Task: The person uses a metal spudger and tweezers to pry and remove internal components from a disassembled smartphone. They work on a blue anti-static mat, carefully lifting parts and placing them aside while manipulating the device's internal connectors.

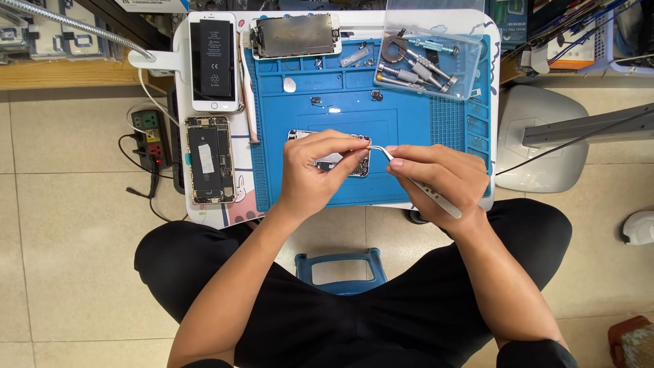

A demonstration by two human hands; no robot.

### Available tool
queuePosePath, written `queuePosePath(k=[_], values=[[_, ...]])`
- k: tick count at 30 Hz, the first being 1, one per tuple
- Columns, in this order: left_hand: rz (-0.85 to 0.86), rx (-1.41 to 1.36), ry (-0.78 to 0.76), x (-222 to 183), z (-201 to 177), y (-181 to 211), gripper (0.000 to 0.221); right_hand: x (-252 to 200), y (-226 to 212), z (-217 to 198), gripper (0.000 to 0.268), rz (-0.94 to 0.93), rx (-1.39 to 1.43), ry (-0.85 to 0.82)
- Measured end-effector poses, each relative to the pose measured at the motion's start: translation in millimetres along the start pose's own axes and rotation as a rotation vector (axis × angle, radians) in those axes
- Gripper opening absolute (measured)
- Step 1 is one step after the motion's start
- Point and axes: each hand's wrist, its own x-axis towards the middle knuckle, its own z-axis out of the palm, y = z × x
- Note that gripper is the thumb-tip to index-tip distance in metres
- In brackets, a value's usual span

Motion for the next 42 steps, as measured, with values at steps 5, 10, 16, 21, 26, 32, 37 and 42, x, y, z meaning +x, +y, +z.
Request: queuePosePath(k=[5,10,16,21,26,32,37,42], values=[[0.003,-0.064,-0.018,0,1,0,0.013,-3,1,-5,0.021,0.008,-0.001,-0.019],[0.005,-0.074,-0.024,-2,1,1,0.013,-5,0,-5,0.022,-0.028,-0.03,-0.045],[0.012,-0.082,-0.033,-2,-1,1,0.014,-6,3,-3,0.022,-0.049,-0.036,-0.054],[0.012,-0.077,-0.049,-1,-2,0,0.014,-7,3,-3,0.023,-0.058,-0.052,-0.063],[0.004,-0.103,-0.058,-1,-1,-1,0.014,-7,3,-4,0.022,-0.031,-0.027,-0.076],[-0.003,-0.093,-0.07,1,-3,0,0.013,-6,0,-5,0.022,-0.006,-0.036,-0.088],[-0.015,-0.08,-0.068,1,-3,-5,0.014,-6,2,2,0.015,0.041,-0.045,-0.027],[-0.049,-0.054,-0.077,1,-4,-13,0.016,-8,12,8,0.012,0.154,0.041,-0.01]])
